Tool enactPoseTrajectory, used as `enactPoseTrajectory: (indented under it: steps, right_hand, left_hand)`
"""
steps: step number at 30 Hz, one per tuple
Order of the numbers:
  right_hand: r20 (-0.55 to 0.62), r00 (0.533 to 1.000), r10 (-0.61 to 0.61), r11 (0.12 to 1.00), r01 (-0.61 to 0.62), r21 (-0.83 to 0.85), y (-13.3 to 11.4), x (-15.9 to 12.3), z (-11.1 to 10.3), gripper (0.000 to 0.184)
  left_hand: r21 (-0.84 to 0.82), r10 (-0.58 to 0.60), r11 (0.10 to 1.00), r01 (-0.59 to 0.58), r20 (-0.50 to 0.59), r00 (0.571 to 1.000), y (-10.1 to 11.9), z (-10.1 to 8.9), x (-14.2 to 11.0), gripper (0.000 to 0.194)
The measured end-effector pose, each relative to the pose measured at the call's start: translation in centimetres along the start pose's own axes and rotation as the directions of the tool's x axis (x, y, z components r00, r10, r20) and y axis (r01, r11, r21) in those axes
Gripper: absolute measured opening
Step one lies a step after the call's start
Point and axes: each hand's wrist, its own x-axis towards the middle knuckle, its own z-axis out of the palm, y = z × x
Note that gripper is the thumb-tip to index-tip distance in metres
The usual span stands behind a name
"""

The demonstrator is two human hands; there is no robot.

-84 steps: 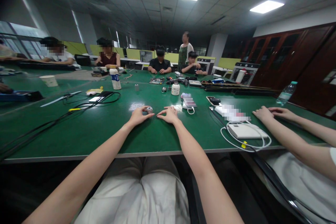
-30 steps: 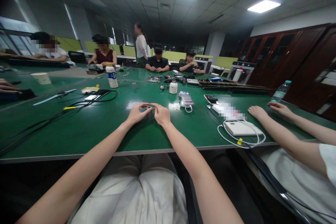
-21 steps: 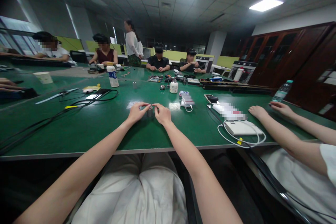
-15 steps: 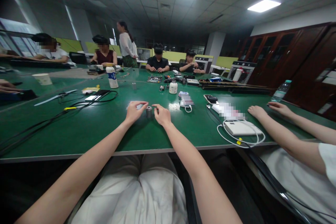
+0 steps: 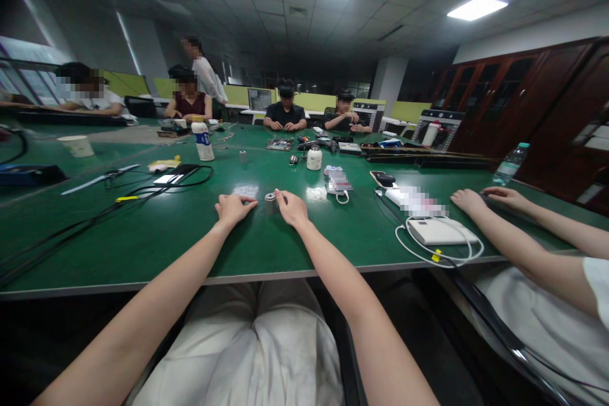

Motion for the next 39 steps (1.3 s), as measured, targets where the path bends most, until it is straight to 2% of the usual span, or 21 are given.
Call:
enactPoseTrajectory:
  steps: [2, 6, 10, 20, 24, 27, 30, 33, 39]
  right_hand:
    - [0.009, 1.0, -0.005, 1.0, 0.005, 0.006, -0.1, 0.0, 0.0, 0.048]
    - [0.045, 0.999, -0.013, 0.999, 0.011, 0.043, -0.1, -0.1, -0.1, 0.049]
    - [0.06, 0.998, -0.006, 0.999, 0.003, 0.051, 0.0, -0.1, -0.1, 0.05]
    - [0.064, 0.998, -0.02, 0.996, 0.015, 0.087, 0.5, 0.1, 0.2, 0.044]
    - [0.012, 1.0, -0.002, 0.994, 0.001, 0.113, 0.4, 0.2, 0.3, 0.038]
    - [-0.042, 0.999, 0.015, 0.987, -0.009, 0.158, 0.4, 0.4, 0.2, 0.033]
    - [-0.045, 0.999, 0.009, 0.984, -0.001, 0.178, 0.4, 0.7, 0.2, 0.03]
    - [-0.031, 1.0, -0.001, 0.985, 0.006, 0.173, 0.3, 0.9, 0.4, 0.025]
    - [0.078, 0.997, 0.014, 0.978, -0.03, 0.207, 0.3, 2.1, 0.2, 0.019]
  left_hand:
    - [-0.034, 0.049, 0.998, -0.05, -0.041, 0.998, 0.6, -0.3, -0.2, 0.019]
    - [-0.169, 0.236, 0.951, -0.259, -0.144, 0.961, 2.4, -1.0, -0.6, 0.023]
    - [-0.216, 0.351, 0.904, -0.368, -0.115, 0.929, 3.6, -1.0, -1.0, 0.02]
    - [-0.256, 0.405, 0.881, -0.397, -0.023, 0.914, 3.5, -0.3, -1.0, 0.023]
    - [-0.283, 0.396, 0.882, -0.377, 0.01, 0.918, 3.4, 0.1, -1.1, 0.026]
    - [-0.265, 0.384, 0.898, -0.351, 0.084, 0.919, 3.0, 0.5, -1.3, 0.042]
    - [-0.203, 0.375, 0.918, -0.341, 0.164, 0.912, 2.6, 0.9, -1.3, 0.058]
    - [-0.16, 0.377, 0.924, -0.348, 0.214, 0.901, 2.3, 1.1, -1.3, 0.053]
    - [-0.089, 0.301, 0.954, -0.287, 0.259, 0.918, 3.2, 0.3, -1.9, 0.045]
